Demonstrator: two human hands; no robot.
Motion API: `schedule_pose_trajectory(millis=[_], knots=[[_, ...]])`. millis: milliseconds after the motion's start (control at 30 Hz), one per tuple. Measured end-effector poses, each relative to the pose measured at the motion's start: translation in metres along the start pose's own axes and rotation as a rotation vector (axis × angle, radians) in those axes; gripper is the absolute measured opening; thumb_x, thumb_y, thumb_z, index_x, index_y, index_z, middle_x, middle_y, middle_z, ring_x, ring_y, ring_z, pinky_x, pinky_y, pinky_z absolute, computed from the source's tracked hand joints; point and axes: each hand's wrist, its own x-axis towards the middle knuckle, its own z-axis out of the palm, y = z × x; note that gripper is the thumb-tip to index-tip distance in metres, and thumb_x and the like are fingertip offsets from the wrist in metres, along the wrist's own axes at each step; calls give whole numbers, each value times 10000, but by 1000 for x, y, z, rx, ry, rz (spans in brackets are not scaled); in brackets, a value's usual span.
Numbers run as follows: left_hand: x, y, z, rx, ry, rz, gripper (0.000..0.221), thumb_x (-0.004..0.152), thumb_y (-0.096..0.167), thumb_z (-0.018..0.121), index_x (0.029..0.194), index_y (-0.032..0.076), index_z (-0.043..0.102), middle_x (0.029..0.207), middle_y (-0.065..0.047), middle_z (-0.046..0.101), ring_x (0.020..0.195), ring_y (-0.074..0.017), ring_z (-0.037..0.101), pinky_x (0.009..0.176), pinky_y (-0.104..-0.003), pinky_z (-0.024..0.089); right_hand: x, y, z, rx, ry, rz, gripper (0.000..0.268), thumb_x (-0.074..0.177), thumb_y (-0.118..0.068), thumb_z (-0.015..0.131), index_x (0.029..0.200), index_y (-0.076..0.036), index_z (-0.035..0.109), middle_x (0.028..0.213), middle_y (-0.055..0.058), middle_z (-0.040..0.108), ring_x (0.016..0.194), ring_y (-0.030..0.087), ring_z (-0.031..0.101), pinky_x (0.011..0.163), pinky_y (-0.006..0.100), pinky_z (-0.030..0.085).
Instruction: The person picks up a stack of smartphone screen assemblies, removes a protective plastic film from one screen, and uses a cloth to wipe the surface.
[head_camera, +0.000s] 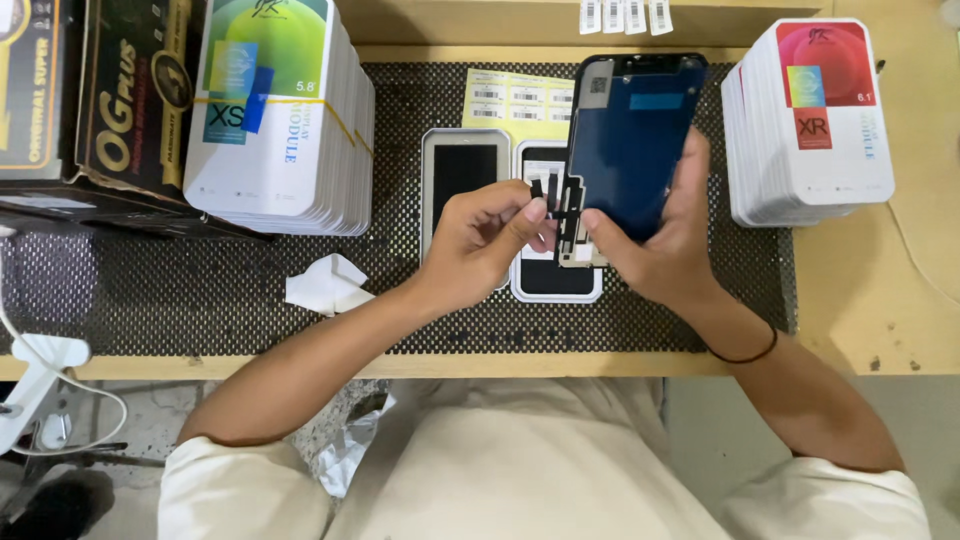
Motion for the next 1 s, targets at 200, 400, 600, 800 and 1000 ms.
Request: schedule_pose_trajectory(millis=[200,400,600,800,1000], knots=[[-1,36,-2,-52,-22,6,221,1045,96,555,936,16,730,762,-90,693,763,-138,725,730,-294,625,7,-39,2,-82,24,-17,842,838,-73,776,1506,-30,264,1223,186,483,1092,252,571,935,397,519],[2,55,-9,111,-63,-8,282,1060,276,535,860,108,642,760,2,663,576,-34,517,532,-186,386,7,-44,15,-148,84,14,796,871,-70,722,1488,-18,223,1368,167,408,1240,260,487,1061,384,502],[5,37,-4,36,10,80,130,1004,44,625,890,31,686,640,-59,673,658,5,538,566,-188,515,8,-9,14,73,74,-75,843,831,-29,779,1496,-33,262,1230,157,516,1098,200,574,965,346,502],[2,24,-5,21,6,33,76,998,61,635,948,13,665,719,-99,725,663,-79,678,645,-256,590,-1,2,8,21,87,-31,812,856,-38,761,1505,-26,273,1232,148,513,1089,192,553,934,355,484],[1,20,-10,-25,-19,-6,137,1031,93,566,1016,-10,656,799,-149,729,766,-161,731,735,-335,635,1,-3,10,84,98,50,749,870,-37,741,1480,-44,308,1199,116,538,1069,173,577,921,323,498]])
